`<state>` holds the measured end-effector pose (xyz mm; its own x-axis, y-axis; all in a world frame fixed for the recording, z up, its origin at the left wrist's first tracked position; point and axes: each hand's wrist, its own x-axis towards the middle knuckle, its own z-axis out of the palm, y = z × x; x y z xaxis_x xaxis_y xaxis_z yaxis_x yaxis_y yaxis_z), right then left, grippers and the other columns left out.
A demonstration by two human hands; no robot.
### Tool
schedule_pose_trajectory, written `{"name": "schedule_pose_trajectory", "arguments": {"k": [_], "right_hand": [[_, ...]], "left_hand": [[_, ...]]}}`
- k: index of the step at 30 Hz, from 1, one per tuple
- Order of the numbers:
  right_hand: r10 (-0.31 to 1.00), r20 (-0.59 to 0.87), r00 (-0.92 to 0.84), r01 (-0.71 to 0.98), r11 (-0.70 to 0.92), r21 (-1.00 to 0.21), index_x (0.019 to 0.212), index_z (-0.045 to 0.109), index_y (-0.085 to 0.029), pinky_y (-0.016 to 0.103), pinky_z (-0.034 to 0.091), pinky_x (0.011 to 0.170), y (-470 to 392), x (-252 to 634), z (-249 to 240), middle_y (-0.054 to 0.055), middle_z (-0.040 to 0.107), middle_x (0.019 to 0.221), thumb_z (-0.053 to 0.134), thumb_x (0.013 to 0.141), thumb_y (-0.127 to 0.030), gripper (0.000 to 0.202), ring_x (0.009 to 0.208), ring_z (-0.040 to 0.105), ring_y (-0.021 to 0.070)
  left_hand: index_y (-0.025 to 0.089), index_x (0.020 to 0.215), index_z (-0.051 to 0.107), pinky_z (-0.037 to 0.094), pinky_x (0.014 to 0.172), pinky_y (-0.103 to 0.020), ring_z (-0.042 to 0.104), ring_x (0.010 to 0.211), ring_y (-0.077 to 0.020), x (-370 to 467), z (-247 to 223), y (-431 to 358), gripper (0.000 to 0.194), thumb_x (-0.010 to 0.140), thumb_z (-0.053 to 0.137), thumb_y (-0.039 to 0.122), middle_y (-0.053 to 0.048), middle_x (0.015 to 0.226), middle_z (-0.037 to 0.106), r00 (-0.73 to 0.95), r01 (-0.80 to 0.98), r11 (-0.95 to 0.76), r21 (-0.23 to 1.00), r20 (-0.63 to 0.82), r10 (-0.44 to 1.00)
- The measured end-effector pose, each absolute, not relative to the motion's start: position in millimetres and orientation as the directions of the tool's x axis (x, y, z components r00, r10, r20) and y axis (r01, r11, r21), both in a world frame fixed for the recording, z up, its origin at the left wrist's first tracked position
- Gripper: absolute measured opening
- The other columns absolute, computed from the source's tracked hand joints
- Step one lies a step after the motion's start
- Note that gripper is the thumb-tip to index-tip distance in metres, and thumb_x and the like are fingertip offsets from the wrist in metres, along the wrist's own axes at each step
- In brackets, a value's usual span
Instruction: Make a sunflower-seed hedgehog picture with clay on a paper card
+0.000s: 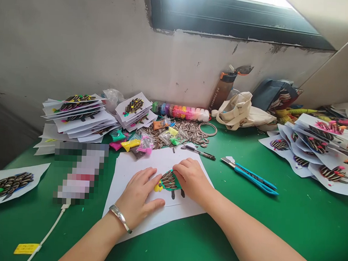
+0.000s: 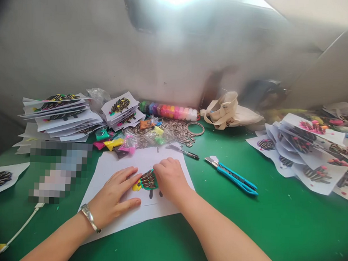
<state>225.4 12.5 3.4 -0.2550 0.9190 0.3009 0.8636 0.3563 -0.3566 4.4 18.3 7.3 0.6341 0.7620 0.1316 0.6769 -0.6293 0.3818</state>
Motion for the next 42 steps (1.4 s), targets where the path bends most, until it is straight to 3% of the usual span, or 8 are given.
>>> {"name": "schedule_pose_trajectory", "arguments": {"k": [15,19,24,32,39,42], "right_hand": [[0.917,0.292,-0.272,0.877,0.362,-0.318,0.082,0.063,-0.019,0.029,0.029,0.068,15.4,216.7,3.5,0.004,0.059,0.075,0.051,0.087,-0.013,0.015,0.077,0.045,0.0175],[0.926,0.274,-0.26,0.859,0.351,-0.371,0.082,0.065,-0.019,0.029,0.031,0.07,16.7,216.5,1.1,0.004,0.061,0.076,0.052,0.087,-0.013,0.015,0.078,0.047,0.0174],[0.934,0.313,-0.169,0.822,0.309,-0.478,0.097,0.065,-0.02,0.029,0.034,0.073,15.8,225.2,1.7,0.004,0.063,0.087,0.056,0.085,-0.015,0.016,0.084,0.05,0.0179],[0.931,0.314,-0.185,0.844,0.314,-0.434,0.076,0.066,-0.02,0.028,0.031,0.071,17.5,220.6,0.0,0.002,0.062,0.074,0.055,0.086,-0.017,0.015,0.077,0.049,0.0161],[0.938,0.32,-0.137,0.848,0.278,-0.451,0.089,0.067,-0.021,0.028,0.032,0.072,15.8,223.2,3.7,0.003,0.063,0.082,0.058,0.084,-0.017,0.011,0.081,0.05,0.0169],[0.941,0.302,-0.153,0.855,0.279,-0.437,0.084,0.068,-0.022,0.028,0.031,0.071,15.1,224.7,3.1,0.002,0.062,0.079,0.057,0.084,-0.017,0.012,0.08,0.049,0.0167]], "left_hand": [[0.024,0.128,0.053,0.038,0.102,-0.052,0.042,0.123,-0.0334,4.8,4.3,19.4,0.056,0.077,0.063,0.043,-0.011,0.136,0.048,0.635,0.68,-0.635,0.367,0.138,0.76],[0.022,0.129,0.052,0.037,0.102,-0.054,0.04,0.124,-0.034,4.5,3.9,19.5,0.057,0.077,0.063,0.042,-0.012,0.137,0.046,0.645,0.684,-0.64,0.351,0.121,0.755],[0.021,0.129,0.052,0.037,0.103,-0.052,0.041,0.125,-0.0336,4.1,5.3,18.7,0.057,0.077,0.063,0.042,-0.011,0.137,0.046,0.635,0.691,-0.629,0.356,0.118,0.764],[0.021,0.128,0.053,0.037,0.102,-0.052,0.041,0.124,-0.033,4.4,4.8,19.6,0.057,0.077,0.063,0.042,-0.012,0.137,0.047,0.641,0.687,-0.64,0.345,0.128,0.757],[0.023,0.127,0.054,0.037,0.103,-0.05,0.043,0.124,-0.0325,3.6,2.3,19.1,0.056,0.075,0.065,0.041,-0.011,0.136,0.048,0.632,0.688,-0.641,0.338,0.155,0.76],[0.022,0.131,0.049,0.035,0.104,-0.051,0.042,0.125,-0.0321,3.2,0.7,19.0,0.059,0.077,0.064,0.04,-0.011,0.137,0.047,0.633,0.685,-0.642,0.344,0.155,0.758]]}}
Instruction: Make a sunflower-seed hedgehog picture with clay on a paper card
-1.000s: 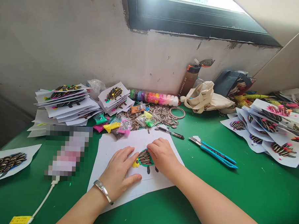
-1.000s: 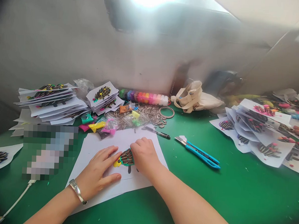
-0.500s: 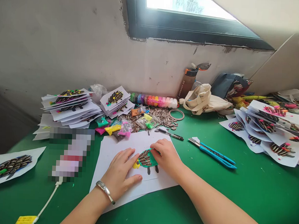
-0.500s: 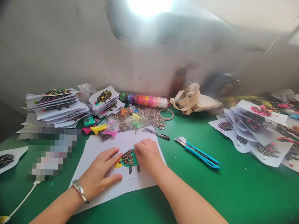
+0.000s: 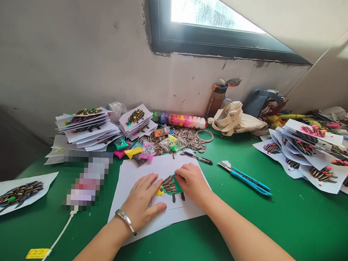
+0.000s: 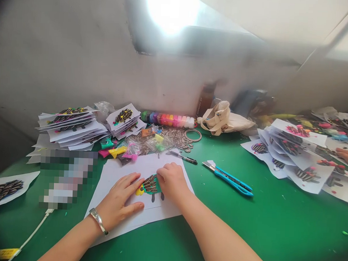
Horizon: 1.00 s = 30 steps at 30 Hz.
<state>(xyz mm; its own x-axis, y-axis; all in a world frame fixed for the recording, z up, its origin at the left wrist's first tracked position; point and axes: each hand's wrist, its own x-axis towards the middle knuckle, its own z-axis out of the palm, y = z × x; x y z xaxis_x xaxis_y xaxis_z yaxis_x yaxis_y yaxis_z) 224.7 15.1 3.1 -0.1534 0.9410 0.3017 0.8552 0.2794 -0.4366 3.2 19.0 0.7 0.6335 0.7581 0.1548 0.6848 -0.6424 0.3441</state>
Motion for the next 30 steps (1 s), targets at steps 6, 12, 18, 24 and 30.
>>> {"name": "schedule_pose_trajectory", "arguments": {"k": [6,12,18,24,30], "right_hand": [[0.944,0.298,-0.144,0.871,0.264,-0.415,0.077,0.068,-0.02,0.027,0.031,0.07,19.6,219.9,0.2,0.003,0.061,0.075,0.054,0.086,-0.016,0.017,0.077,0.049,0.0161],[0.952,0.276,-0.13,0.882,0.238,-0.407,0.077,0.067,-0.02,0.027,0.03,0.069,21.2,217.7,3.9,0.003,0.061,0.076,0.055,0.084,-0.013,0.015,0.077,0.05,0.0162],[0.949,0.282,-0.143,0.882,0.251,-0.398,0.078,0.067,-0.02,0.027,0.03,0.068,22.2,217.7,1.4,0.003,0.061,0.075,0.054,0.084,-0.014,0.016,0.076,0.049,0.0163],[0.951,0.282,-0.124,0.848,0.249,-0.468,0.081,0.068,-0.021,0.026,0.033,0.07,22.9,219.7,0.6,0.002,0.063,0.077,0.057,0.083,-0.013,0.013,0.078,0.053,0.0157],[0.945,0.326,0.032,0.872,0.133,-0.471,0.09,0.069,-0.021,0.024,0.04,0.076,32.4,259.9,21.0,0.002,0.066,0.086,0.054,0.085,-0.018,0.016,0.086,0.057,0.015]], "left_hand": [[0.022,0.134,0.047,0.036,0.104,-0.052,0.042,0.126,-0.0314,2.4,4.6,19.0,0.056,0.082,0.057,0.043,-0.012,0.138,0.047,0.652,0.676,-0.653,0.343,0.137,0.746],[0.021,0.129,0.052,0.038,0.102,-0.052,0.042,0.125,-0.0328,5.1,11.6,17.4,0.054,0.083,0.055,0.048,-0.013,0.137,0.048,0.653,0.689,-0.652,0.317,0.121,0.748],[0.025,0.131,0.051,0.038,0.102,-0.052,0.043,0.124,-0.0325,4.2,6.7,17.2,0.054,0.081,0.058,0.044,-0.011,0.137,0.048,0.65,0.677,-0.663,0.321,0.163,0.742],[0.025,0.131,0.05,0.038,0.103,-0.052,0.042,0.125,-0.0325,2.7,3.4,17.8,0.054,0.081,0.059,0.044,-0.011,0.138,0.047,0.653,0.674,-0.672,0.307,0.175,0.736],[0.02,0.136,0.044,0.038,0.103,-0.052,0.043,0.126,-0.0328,1.3,1.2,19.3,0.06,0.083,0.055,0.047,-0.013,0.137,0.048,0.657,0.674,-0.677,0.295,0.177,0.732]]}}
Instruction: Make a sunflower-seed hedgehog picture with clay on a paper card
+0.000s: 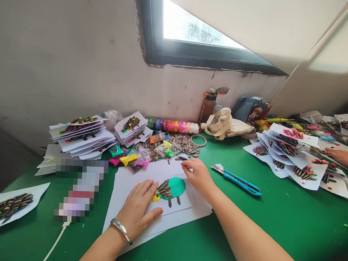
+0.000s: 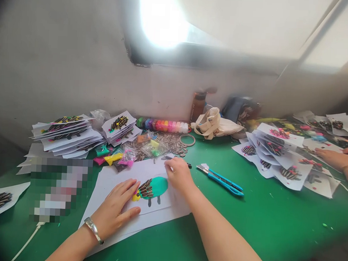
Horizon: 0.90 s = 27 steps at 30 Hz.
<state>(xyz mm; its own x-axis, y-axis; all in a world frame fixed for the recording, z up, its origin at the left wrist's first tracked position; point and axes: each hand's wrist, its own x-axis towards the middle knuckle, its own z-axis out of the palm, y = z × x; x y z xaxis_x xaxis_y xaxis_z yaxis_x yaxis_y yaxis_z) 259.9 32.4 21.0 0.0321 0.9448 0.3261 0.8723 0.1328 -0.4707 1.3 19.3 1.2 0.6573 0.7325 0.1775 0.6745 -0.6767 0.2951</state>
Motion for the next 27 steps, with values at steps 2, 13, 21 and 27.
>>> {"name": "schedule_pose_trajectory", "arguments": {"k": [2,13,21,27], "right_hand": [[0.947,0.308,0.086,0.894,0.064,-0.443,0.089,0.069,-0.021,0.025,0.04,0.073,41.2,279.2,28.1,0.003,0.067,0.086,0.05,0.087,-0.018,0.02,0.084,0.057,0.0156],[0.987,0.116,0.113,0.983,-0.094,-0.156,0.079,0.071,-0.022,0.025,0.033,0.064,85.8,317.5,32.6,0.005,0.069,0.086,0.049,0.079,-0.015,0.022,0.084,0.058,0.0193],[0.997,0.048,0.054,0.998,-0.054,-0.011,0.09,0.065,-0.018,0.03,0.032,0.069,91.4,307.7,20.2,0.012,0.066,0.092,0.045,0.082,-0.012,0.022,0.09,0.057,0.0242],[0.992,0.089,0.088,0.994,-0.082,-0.066,0.084,0.062,-0.019,0.027,0.031,0.065,83.8,317.2,17.7,0.009,0.066,0.089,0.044,0.081,-0.013,0.019,0.088,0.057,0.0215]], "left_hand": [[0.02,0.136,0.044,0.037,0.103,-0.053,0.043,0.125,-0.033,0.3,-0.4,19.7,0.061,0.083,0.055,0.047,-0.013,0.137,0.048,0.66,0.67,-0.683,0.292,0.187,0.727],[0.027,0.138,0.04,0.035,0.106,-0.049,0.038,0.13,-0.031,-7.9,-20.0,18.5,0.059,0.084,0.055,0.045,-0.007,0.144,0.041,0.66,0.673,-0.7,0.238,0.232,0.714],[0.024,0.136,0.042,0.033,0.107,-0.05,0.038,0.13,-0.0316,-4.4,-7.4,16.5,0.057,0.084,0.054,0.045,-0.009,0.144,0.04,0.665,0.684,-0.681,0.262,0.158,0.73],[0.025,0.138,0.04,0.034,0.107,-0.05,0.037,0.131,-0.0316,-5.3,-10.4,16.1,0.059,0.084,0.055,0.045,-0.008,0.145,0.039,0.665,0.686,-0.678,0.263,0.15,0.732]]}}
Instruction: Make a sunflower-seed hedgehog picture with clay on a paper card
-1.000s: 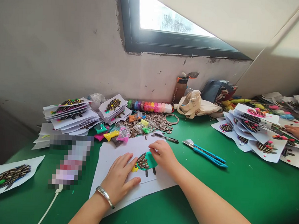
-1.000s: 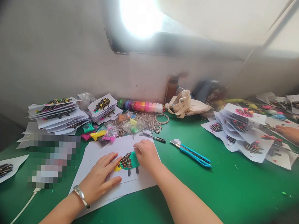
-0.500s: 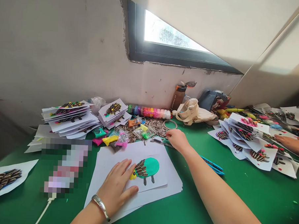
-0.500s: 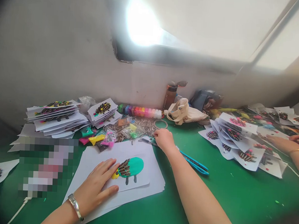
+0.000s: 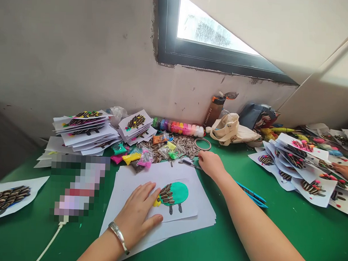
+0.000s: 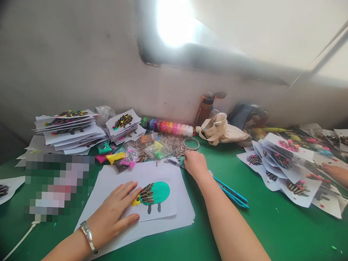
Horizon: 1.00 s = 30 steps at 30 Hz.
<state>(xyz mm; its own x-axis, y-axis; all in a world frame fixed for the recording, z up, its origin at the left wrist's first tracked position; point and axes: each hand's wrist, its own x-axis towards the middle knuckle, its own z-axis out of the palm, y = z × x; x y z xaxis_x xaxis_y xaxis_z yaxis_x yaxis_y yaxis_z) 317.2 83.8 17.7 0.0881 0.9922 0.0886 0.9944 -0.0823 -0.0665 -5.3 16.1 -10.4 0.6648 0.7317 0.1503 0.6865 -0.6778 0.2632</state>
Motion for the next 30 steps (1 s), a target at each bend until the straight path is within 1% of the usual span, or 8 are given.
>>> {"name": "schedule_pose_trajectory", "arguments": {"k": [5,11,12,14,17,21,26,30], "right_hand": [[0.975,0.129,0.179,0.97,-0.153,-0.186,0.08,0.059,-0.019,0.025,0.029,0.059,77.2,327.7,16.0,0.006,0.065,0.08,0.045,0.076,-0.012,0.016,0.076,0.056,0.0181],[0.95,0.179,0.257,0.912,-0.176,-0.372,0.086,0.058,-0.02,0.022,0.034,0.057,52.5,305.7,35.3,0.001,0.061,0.074,0.044,0.075,-0.017,0.018,0.068,0.053,0.0147],[0.954,0.168,0.247,0.89,-0.155,-0.428,0.089,0.058,-0.021,0.021,0.036,0.056,44.7,296.0,38.5,-0.001,0.06,0.072,0.044,0.076,-0.019,0.02,0.066,0.053,0.0136],[0.982,0.086,0.17,0.708,-0.061,-0.704,0.087,0.061,-0.021,0.021,0.038,0.055,28.9,274.0,42.8,-0.002,0.06,0.068,0.046,0.075,-0.019,0.02,0.062,0.052,0.0133],[1.0,0.013,0.009,0.503,0.006,-0.864,0.081,0.065,-0.021,0.022,0.043,0.063,12.2,244.8,43.5,-0.001,0.065,0.076,0.048,0.076,-0.019,0.018,0.071,0.058,0.0143],[0.999,0.02,-0.049,0.51,0.042,-0.859,0.085,0.069,-0.022,0.025,0.044,0.072,7.4,229.9,36.1,0.0,0.069,0.081,0.05,0.078,-0.014,0.022,0.078,0.06,0.0152],[0.984,0.157,-0.082,0.664,0.171,-0.728,0.082,0.068,-0.021,0.028,0.042,0.074,7.6,228.8,25.1,0.002,0.067,0.08,0.052,0.08,-0.009,0.02,0.08,0.057,0.0166],[0.966,0.232,-0.112,0.707,0.242,-0.665,0.082,0.066,-0.02,0.027,0.042,0.072,6.9,225.0,19.3,0.003,0.063,0.081,0.054,0.082,-0.008,0.017,0.081,0.054,0.0167]], "left_hand": [[0.028,0.139,0.038,0.034,0.106,-0.051,0.037,0.13,-0.0322,-7.7,-19.8,17.1,0.061,0.083,0.057,0.044,-0.007,0.145,0.039,0.653,0.676,-0.688,0.266,0.216,0.726],[0.026,0.138,0.039,0.034,0.106,-0.052,0.037,0.13,-0.0323,-5.9,-14.7,16.7,0.06,0.083,0.056,0.044,-0.008,0.144,0.039,0.657,0.683,-0.681,0.266,0.184,0.731],[0.026,0.138,0.041,0.034,0.106,-0.053,0.038,0.13,-0.0326,-5.0,-11.8,16.7,0.059,0.083,0.056,0.044,-0.009,0.144,0.04,0.659,0.682,-0.679,0.272,0.174,0.732],[0.024,0.136,0.044,0.033,0.106,-0.053,0.038,0.129,-0.0329,-3.1,-5.8,16.8,0.058,0.083,0.057,0.043,-0.01,0.143,0.041,0.661,0.684,-0.672,0.283,0.148,0.735],[0.022,0.136,0.044,0.032,0.106,-0.054,0.037,0.13,-0.0334,-1.1,1.2,17.2,0.058,0.083,0.056,0.043,-0.011,0.143,0.041,0.667,0.687,-0.667,0.287,0.112,0.736],[0.021,0.134,0.046,0.032,0.107,-0.054,0.038,0.13,-0.0334,-0.7,4.2,17.4,0.057,0.083,0.056,0.044,-0.011,0.142,0.042,0.67,0.688,-0.664,0.292,0.094,0.736],[0.02,0.135,0.045,0.031,0.107,-0.054,0.037,0.13,-0.0334,-0.2,4.0,17.3,0.058,0.083,0.055,0.044,-0.012,0.143,0.041,0.675,0.693,-0.664,0.282,0.072,0.734],[0.021,0.135,0.045,0.031,0.107,-0.054,0.037,0.13,-0.0332,-0.2,3.0,17.3,0.058,0.083,0.056,0.043,-0.011,0.142,0.042,0.671,0.692,-0.663,0.285,0.086,0.737]]}}
